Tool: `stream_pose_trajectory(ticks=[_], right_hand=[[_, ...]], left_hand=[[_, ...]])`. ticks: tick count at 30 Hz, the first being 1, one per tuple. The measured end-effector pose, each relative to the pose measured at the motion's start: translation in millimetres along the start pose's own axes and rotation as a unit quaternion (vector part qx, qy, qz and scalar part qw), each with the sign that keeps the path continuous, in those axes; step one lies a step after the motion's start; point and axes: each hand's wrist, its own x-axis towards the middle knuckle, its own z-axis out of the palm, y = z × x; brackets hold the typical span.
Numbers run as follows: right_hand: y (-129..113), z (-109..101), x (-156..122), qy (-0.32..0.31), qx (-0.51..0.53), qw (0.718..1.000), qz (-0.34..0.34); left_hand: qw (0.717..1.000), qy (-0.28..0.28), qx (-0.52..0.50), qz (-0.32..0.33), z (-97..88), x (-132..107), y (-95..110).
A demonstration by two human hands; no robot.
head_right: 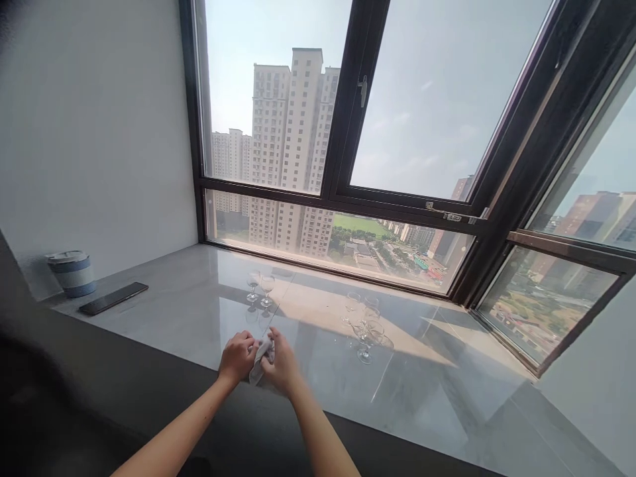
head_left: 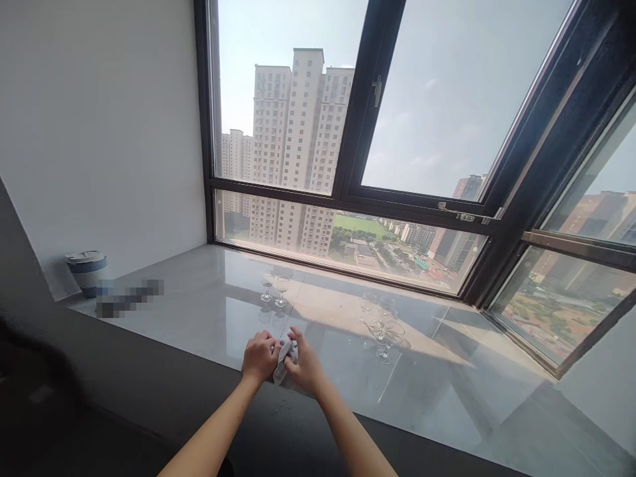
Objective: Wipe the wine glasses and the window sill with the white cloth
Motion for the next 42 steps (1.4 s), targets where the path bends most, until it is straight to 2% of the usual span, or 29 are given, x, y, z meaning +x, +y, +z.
stream_pose_trajectory(ticks=[3,7,11,14,17,19,23,26,29,32,37,40,42], right_hand=[[-1.8,11.9,-1.9,-0.002,0.027,1.0,0.009],[6.5,14.3,-4.1,0.031,-0.019,0.999,0.018],[20.4,-10.3,-2.0,0.08,-0.107,0.99,0.056],[25.7,-32.9,-1.2,0.164,-0.154,0.971,0.08],[21.7,-43.3,-3.6,0.246,-0.161,0.953,0.07],[17.0,-40.3,-6.6,0.227,-0.147,0.961,0.06],[15.8,-20.2,-12.1,0.111,-0.135,0.983,0.049],[22.1,-9.2,-13.5,0.098,-0.148,0.983,0.057],[27.0,-7.5,-13.0,0.102,-0.156,0.98,0.064],[28.1,-8.9,-12.2,0.108,-0.165,0.978,0.062],[27.9,-7.5,-11.8,0.117,-0.17,0.976,0.072],[27.9,-6.9,-11.6,0.115,-0.177,0.974,0.076],[27.3,-7.6,-11.2,0.114,-0.183,0.974,0.075]], left_hand=[[1.0,-0.005,0.003,-0.012,-2.2,0.0,2.2],[1.0,0.017,0.008,-0.02,-0.3,0.2,2.8],[0.999,0.035,0.004,-0.014,3.1,0.6,0.1],[0.999,0.037,0.007,-0.016,5.4,1.0,-1.8],[0.999,0.034,0.01,-0.019,6.6,1.9,-2.3],[0.999,0.03,0.012,-0.021,6.2,2.4,-2.1],[0.999,0.022,0.018,-0.021,3.5,2.1,-0.5],[0.999,0.005,0.042,-0.023,2.7,1.9,1.9],[0.996,-0.021,0.085,-0.016,5.1,7.5,4.9],[0.992,-0.047,0.118,-0.004,11.5,25.3,5.9],[0.983,-0.123,0.131,0.026,30.0,76.9,-1.5],[0.977,-0.171,0.125,0.001,43.1,108.4,-8.4],[0.975,-0.181,0.126,-0.013,51.0,126.5,-12.3]])
